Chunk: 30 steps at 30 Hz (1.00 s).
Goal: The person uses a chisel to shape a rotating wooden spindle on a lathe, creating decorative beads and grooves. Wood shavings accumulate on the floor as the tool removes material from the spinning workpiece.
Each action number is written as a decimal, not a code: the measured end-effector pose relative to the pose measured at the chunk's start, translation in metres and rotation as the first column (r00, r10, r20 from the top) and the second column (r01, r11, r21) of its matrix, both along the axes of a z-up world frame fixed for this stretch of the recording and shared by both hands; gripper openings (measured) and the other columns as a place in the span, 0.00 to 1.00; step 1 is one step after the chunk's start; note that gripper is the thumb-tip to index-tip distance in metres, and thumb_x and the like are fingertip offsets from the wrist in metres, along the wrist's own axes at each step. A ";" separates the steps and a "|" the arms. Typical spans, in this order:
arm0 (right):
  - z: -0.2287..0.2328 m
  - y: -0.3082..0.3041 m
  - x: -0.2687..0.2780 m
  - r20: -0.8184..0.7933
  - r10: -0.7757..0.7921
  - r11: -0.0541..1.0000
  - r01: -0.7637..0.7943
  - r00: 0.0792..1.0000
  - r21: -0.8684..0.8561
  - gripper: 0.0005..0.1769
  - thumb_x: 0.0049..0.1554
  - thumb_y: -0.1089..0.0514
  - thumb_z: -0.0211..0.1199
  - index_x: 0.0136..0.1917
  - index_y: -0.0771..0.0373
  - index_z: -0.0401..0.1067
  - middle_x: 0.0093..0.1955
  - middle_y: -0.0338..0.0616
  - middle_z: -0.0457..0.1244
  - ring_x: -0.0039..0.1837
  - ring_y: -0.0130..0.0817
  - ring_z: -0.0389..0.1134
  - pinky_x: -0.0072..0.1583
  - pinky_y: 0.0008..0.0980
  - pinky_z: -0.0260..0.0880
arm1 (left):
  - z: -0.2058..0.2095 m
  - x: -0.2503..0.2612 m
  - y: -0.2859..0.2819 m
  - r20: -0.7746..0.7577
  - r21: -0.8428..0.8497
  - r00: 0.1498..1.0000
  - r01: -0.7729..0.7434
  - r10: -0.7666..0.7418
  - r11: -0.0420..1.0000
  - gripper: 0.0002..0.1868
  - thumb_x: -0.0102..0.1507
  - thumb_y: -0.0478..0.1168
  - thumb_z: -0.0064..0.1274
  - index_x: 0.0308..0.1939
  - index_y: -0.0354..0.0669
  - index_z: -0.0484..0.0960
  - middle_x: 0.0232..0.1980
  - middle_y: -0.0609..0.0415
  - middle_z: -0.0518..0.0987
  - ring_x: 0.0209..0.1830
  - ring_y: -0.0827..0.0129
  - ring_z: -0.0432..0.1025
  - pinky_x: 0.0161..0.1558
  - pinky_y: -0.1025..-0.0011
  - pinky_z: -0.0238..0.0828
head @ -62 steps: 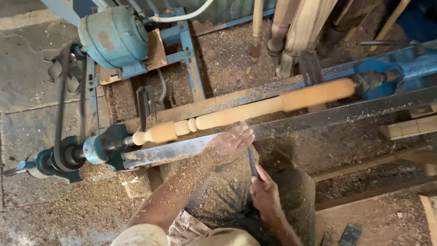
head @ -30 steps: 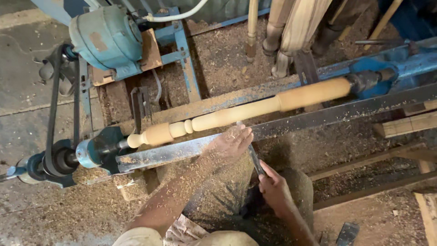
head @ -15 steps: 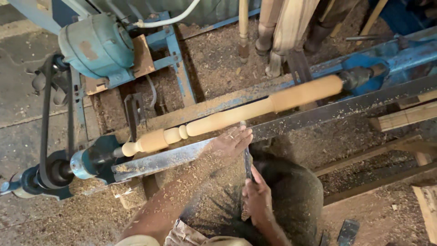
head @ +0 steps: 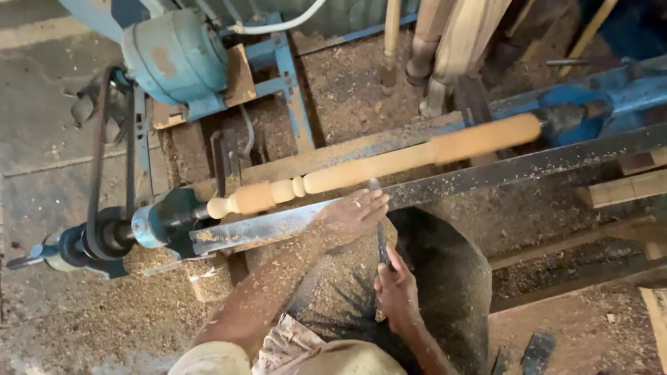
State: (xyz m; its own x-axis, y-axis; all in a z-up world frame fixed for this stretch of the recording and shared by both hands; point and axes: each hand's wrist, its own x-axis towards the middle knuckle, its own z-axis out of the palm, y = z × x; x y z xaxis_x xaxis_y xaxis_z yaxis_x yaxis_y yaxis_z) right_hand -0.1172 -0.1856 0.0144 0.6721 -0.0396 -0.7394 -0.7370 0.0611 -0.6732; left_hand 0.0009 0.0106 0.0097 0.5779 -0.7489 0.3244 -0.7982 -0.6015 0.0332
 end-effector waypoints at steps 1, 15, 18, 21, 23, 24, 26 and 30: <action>-0.001 0.000 -0.001 -0.008 0.032 0.999 -0.032 0.999 -0.006 0.33 0.62 0.60 0.55 0.80 0.51 0.58 0.28 0.35 0.56 0.27 0.22 0.51 0.29 0.26 0.52 | -0.004 -0.003 0.006 0.007 -0.018 1.000 -0.007 0.007 1.000 0.28 0.62 0.41 0.48 0.67 0.38 0.74 0.74 0.46 0.71 0.77 0.56 0.63 0.77 0.58 0.58; 0.016 -0.020 0.018 0.089 0.304 0.949 -0.293 0.948 -0.119 0.32 0.62 0.60 0.54 0.79 0.57 0.60 0.29 0.36 0.57 0.32 0.23 0.55 0.36 0.27 0.58 | -0.022 -0.014 0.017 0.222 -0.115 0.973 -0.044 0.069 0.992 0.22 0.65 0.41 0.51 0.61 0.34 0.78 0.66 0.42 0.78 0.68 0.49 0.72 0.70 0.56 0.69; 0.024 -0.028 0.027 -0.008 0.376 0.916 -0.372 0.927 -0.152 0.32 0.62 0.59 0.54 0.79 0.54 0.59 0.29 0.36 0.57 0.32 0.24 0.55 0.36 0.28 0.59 | -0.024 -0.013 0.018 0.229 0.035 0.973 -0.024 0.015 0.999 0.23 0.63 0.42 0.52 0.59 0.32 0.79 0.63 0.39 0.79 0.65 0.47 0.73 0.69 0.56 0.72; 0.027 -0.042 0.044 -0.029 0.477 0.863 -0.475 0.878 -0.171 0.33 0.62 0.59 0.54 0.80 0.52 0.60 0.29 0.36 0.56 0.32 0.25 0.54 0.36 0.29 0.58 | -0.029 -0.006 0.020 0.416 0.052 0.909 -0.005 -0.017 0.999 0.21 0.68 0.42 0.54 0.59 0.29 0.79 0.60 0.34 0.78 0.65 0.44 0.74 0.69 0.52 0.72; 0.025 -0.050 0.057 0.055 0.540 0.834 -0.526 0.840 -0.169 0.32 0.62 0.59 0.55 0.79 0.53 0.61 0.29 0.34 0.56 0.33 0.24 0.54 0.37 0.28 0.58 | -0.030 -0.007 0.019 0.448 0.023 0.894 -0.036 0.022 0.999 0.20 0.68 0.41 0.54 0.59 0.29 0.79 0.59 0.34 0.79 0.64 0.43 0.73 0.68 0.49 0.72; 0.023 -0.053 0.060 0.064 0.558 0.823 -0.542 0.827 -0.172 0.32 0.62 0.59 0.55 0.79 0.53 0.60 0.30 0.33 0.57 0.33 0.23 0.55 0.37 0.27 0.59 | -0.030 -0.010 0.017 0.382 0.030 0.923 -0.074 0.057 0.997 0.21 0.66 0.41 0.54 0.59 0.30 0.79 0.59 0.37 0.79 0.64 0.44 0.74 0.68 0.49 0.72; 0.022 -0.057 0.061 0.078 0.585 0.804 -0.566 0.807 -0.179 0.32 0.62 0.59 0.54 0.80 0.52 0.60 0.32 0.31 0.58 0.34 0.21 0.56 0.38 0.25 0.62 | -0.029 -0.014 0.014 0.305 0.031 0.948 -0.109 0.094 0.994 0.21 0.64 0.41 0.54 0.59 0.31 0.79 0.60 0.39 0.80 0.63 0.45 0.73 0.67 0.48 0.72; 0.017 -0.043 0.040 0.067 0.454 0.886 -0.442 0.888 -0.140 0.31 0.62 0.60 0.54 0.78 0.55 0.63 0.31 0.33 0.59 0.34 0.22 0.56 0.37 0.27 0.59 | -0.025 -0.020 0.013 0.268 0.084 0.959 -0.116 0.090 0.990 0.23 0.63 0.43 0.51 0.59 0.34 0.79 0.62 0.40 0.79 0.65 0.45 0.72 0.68 0.51 0.70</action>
State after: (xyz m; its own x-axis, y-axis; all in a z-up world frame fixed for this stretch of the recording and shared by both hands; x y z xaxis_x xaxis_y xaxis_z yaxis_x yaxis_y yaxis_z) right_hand -0.0771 -0.2290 0.0317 0.7057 0.2005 -0.6796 -0.5987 -0.3443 -0.7232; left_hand -0.0193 0.0237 -0.0155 0.5579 -0.7253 0.4032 -0.7042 -0.6709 -0.2325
